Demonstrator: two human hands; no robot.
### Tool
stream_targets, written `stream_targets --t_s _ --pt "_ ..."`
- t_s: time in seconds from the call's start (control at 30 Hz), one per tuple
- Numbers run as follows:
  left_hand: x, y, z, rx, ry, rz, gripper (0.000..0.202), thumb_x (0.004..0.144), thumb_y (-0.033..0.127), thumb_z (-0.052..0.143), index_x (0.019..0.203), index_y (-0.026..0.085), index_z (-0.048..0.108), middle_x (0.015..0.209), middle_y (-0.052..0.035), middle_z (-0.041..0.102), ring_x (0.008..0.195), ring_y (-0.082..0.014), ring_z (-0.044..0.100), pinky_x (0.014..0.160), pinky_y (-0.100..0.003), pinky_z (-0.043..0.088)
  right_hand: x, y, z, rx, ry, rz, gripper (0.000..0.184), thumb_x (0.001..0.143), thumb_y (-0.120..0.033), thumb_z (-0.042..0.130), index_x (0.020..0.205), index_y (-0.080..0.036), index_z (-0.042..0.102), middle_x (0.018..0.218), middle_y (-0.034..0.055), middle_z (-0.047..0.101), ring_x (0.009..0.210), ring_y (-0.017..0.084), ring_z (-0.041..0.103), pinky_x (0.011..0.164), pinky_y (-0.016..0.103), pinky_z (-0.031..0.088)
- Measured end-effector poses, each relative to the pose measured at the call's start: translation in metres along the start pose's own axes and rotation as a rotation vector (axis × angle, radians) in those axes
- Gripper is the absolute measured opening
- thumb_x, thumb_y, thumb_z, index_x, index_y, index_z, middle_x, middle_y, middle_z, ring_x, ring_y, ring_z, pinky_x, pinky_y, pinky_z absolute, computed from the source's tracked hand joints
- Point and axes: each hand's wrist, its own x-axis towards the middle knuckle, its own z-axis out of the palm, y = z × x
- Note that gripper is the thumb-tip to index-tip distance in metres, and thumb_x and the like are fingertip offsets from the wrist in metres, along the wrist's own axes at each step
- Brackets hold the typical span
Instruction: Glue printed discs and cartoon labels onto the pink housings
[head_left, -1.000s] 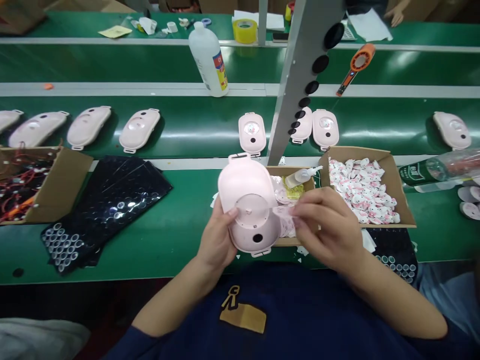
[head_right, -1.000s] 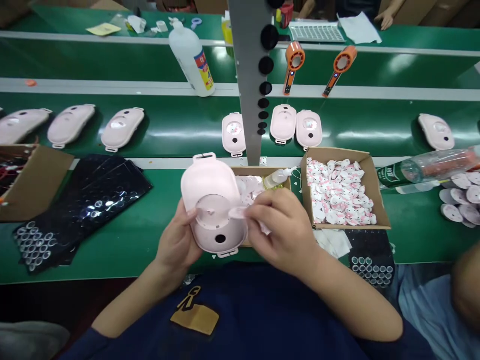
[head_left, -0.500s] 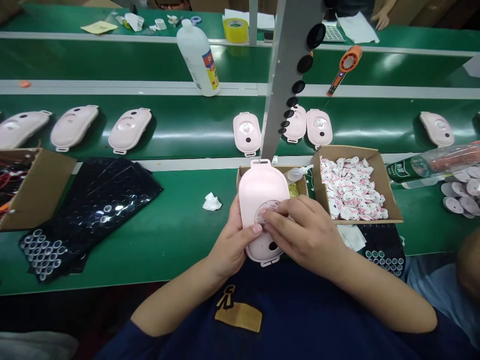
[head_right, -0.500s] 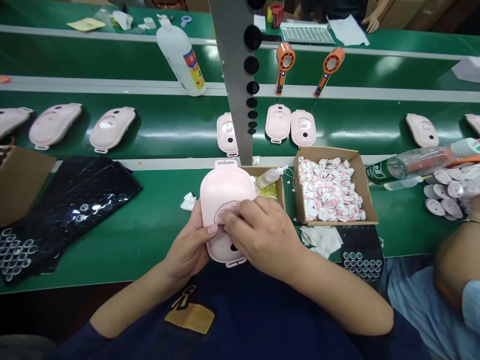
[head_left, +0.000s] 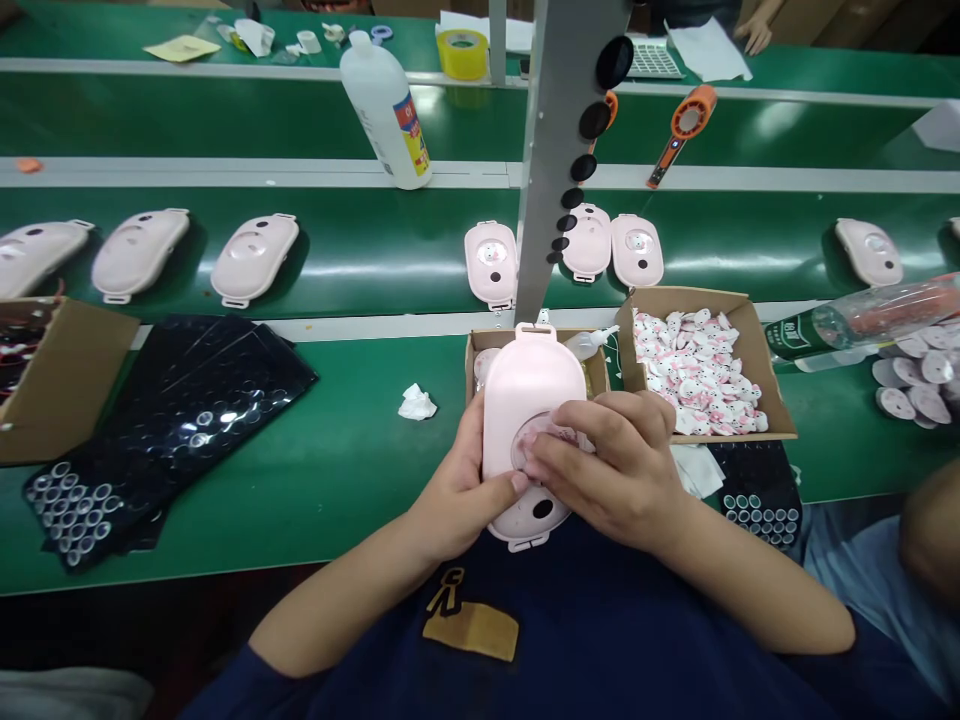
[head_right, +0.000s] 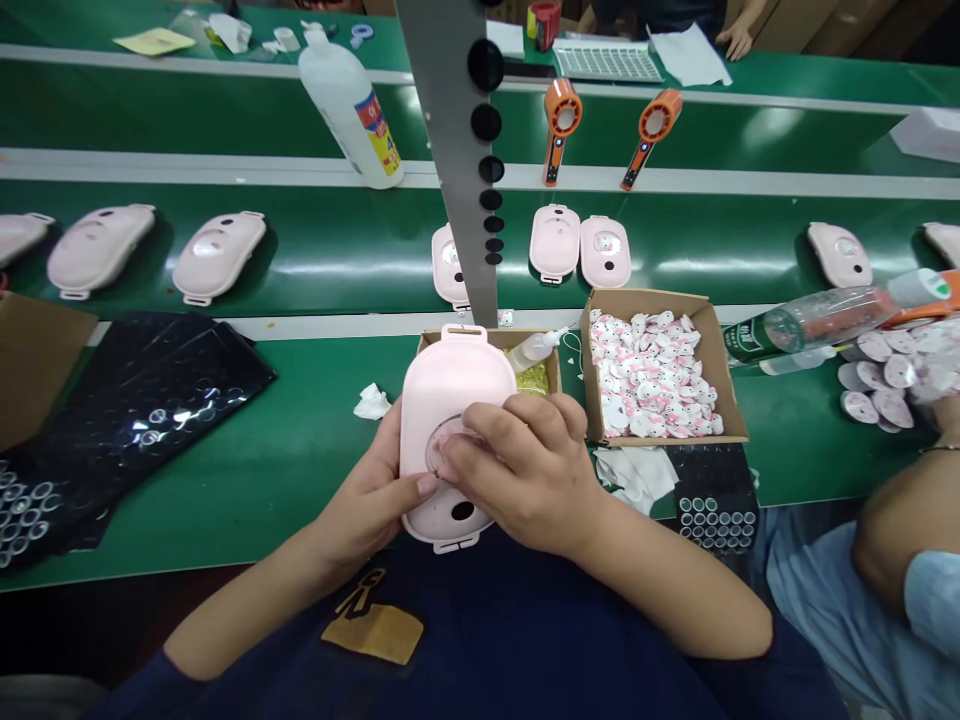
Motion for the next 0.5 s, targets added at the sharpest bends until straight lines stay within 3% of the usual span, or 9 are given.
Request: stream_targets --t_s 0.13,0.27,0.4,0.5 --pt "-0.001 0.001 0.001 0.001 0.006 -0.016 0.074 0.082 0.025 0.078 0.147 0.032 0.042 0.131 -0.007 0.066 0.121 -0.0299 0.061 0.098 -0.038 0.053 -0.006 -0.002 -0.003 0.025 -0.008 0.086 0.023 0.088 -0.033 0.071 0.109 -0.025 0.067 0.104 0.0063 0.064 0.096 0.025 0.056 0.085 0.043 0.042" --pt "0.0 0.001 0.002 0.007 -0.014 -0.024 0.075 0.083 0.025 0.077 0.148 0.03 0.039 0.13 -0.0081 0.067 0.119 -0.0297 0.063 0.095 -0.036 0.055 -0.009 -0.006 0.001 0.056 0.033 0.137 0.017 0.087 -0.029 0.071 0.103 -0.025 0.068 0.102 0.0068 0.059 0.094 0.024 0.054 0.084 0.043 0.042" --pt "-0.002 0.002 0.002 0.034 -0.034 -0.038 0.076 0.084 0.026 0.077 0.149 0.03 0.037 0.136 -0.009 0.063 0.124 -0.0307 0.06 0.099 -0.038 0.053 -0.008 -0.002 -0.001 0.077 0.052 0.052 0.016 0.085 -0.023 0.073 0.1 -0.028 0.069 0.104 0.0052 0.06 0.095 0.023 0.051 0.084 0.041 0.041" --pt "-0.004 0.003 0.001 0.033 -0.02 -0.057 0.076 0.085 0.025 0.076 0.15 0.032 0.037 0.135 -0.0078 0.063 0.125 -0.0303 0.059 0.097 -0.038 0.054 -0.008 0.004 -0.005 0.068 0.018 0.006 0.018 0.085 -0.028 0.075 0.102 -0.027 0.069 0.109 0.005 0.064 0.095 0.024 0.053 0.086 0.044 0.04"
